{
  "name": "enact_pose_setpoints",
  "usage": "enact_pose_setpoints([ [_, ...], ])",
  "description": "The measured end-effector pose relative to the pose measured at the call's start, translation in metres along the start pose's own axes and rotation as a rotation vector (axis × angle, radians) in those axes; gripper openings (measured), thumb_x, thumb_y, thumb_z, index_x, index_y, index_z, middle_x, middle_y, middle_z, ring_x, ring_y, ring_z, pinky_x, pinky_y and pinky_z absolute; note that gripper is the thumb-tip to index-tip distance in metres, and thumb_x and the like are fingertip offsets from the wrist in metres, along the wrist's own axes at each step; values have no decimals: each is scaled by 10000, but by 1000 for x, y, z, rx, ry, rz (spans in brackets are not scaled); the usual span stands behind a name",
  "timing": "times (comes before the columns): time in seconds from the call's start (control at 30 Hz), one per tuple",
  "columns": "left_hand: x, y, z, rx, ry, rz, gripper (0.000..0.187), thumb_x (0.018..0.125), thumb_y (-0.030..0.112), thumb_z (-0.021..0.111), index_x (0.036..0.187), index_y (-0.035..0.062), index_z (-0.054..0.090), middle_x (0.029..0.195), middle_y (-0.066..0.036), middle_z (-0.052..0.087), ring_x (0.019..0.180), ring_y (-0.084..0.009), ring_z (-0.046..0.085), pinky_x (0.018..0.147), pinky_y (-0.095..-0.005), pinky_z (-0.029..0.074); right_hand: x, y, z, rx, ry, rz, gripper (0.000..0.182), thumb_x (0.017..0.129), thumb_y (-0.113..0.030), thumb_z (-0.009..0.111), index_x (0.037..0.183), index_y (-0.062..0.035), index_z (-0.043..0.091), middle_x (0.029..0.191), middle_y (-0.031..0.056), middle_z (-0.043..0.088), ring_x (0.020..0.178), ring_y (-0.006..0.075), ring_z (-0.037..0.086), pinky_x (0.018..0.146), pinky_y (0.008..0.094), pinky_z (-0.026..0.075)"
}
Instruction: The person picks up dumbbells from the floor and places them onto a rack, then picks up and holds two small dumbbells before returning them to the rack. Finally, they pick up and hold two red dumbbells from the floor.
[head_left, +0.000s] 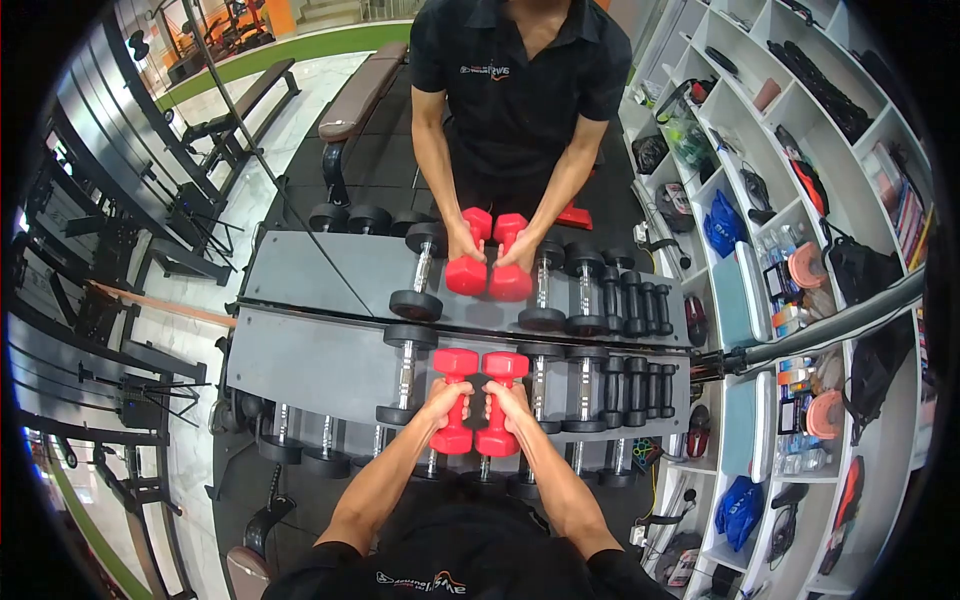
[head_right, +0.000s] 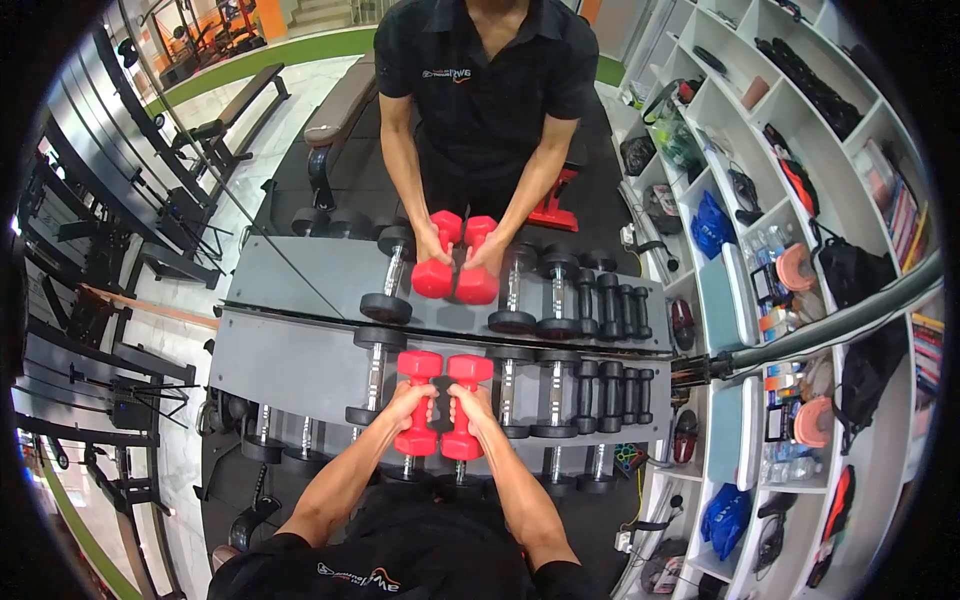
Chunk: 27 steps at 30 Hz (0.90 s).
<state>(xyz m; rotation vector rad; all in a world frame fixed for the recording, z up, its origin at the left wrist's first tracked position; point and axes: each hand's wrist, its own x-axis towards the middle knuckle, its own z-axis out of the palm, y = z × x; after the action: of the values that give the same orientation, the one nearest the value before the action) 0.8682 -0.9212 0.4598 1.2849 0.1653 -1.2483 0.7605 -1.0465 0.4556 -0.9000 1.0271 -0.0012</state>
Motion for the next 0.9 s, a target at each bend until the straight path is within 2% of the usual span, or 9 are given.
enact_pose_setpoints([
  [0.27, 43, -7, -10, 27, 25, -73, 105, 803, 101, 662, 757, 30, 600, 595, -63, 547, 450, -188, 535, 397, -331, 423, 42, 3, -1, 12, 13, 76, 87, 802, -133, 674, 822, -77, 611, 619, 32, 566, 481, 162, 552, 435, 334, 469],
  [0.4, 60, -11, -17, 4, 54, -118, 114, 809, 124, 669, 764, 38, 608, 602, -60, 553, 447, -186, 530, 405, -335, 432, 51, 3, 4, 4, 39, 109, 94, 803, -134, 673, 806, -58, 617, 620, 43, 570, 472, 171, 555, 431, 334, 471],
  [0.63, 84, -11, -21, 16, 61, -136, 121, 813, 140, 672, 784, 41, 609, 606, -67, 556, 449, -180, 526, 409, -337, 439, 88, 13, 0, -36, 67, 94, 100, 801, -141, 684, 833, -69, 623, 618, 46, 568, 468, 169, 552, 418, 325, 459],
  [0.9, 99, -10, -13, 50, 172, -131, 80, 786, 91, 662, 759, 33, 614, 586, -66, 555, 421, -177, 509, 369, -339, 413, 96, 6, 3, -15, 127, 121, 124, 796, -146, 677, 833, -37, 630, 638, 67, 579, 486, 189, 565, 423, 343, 467],
])
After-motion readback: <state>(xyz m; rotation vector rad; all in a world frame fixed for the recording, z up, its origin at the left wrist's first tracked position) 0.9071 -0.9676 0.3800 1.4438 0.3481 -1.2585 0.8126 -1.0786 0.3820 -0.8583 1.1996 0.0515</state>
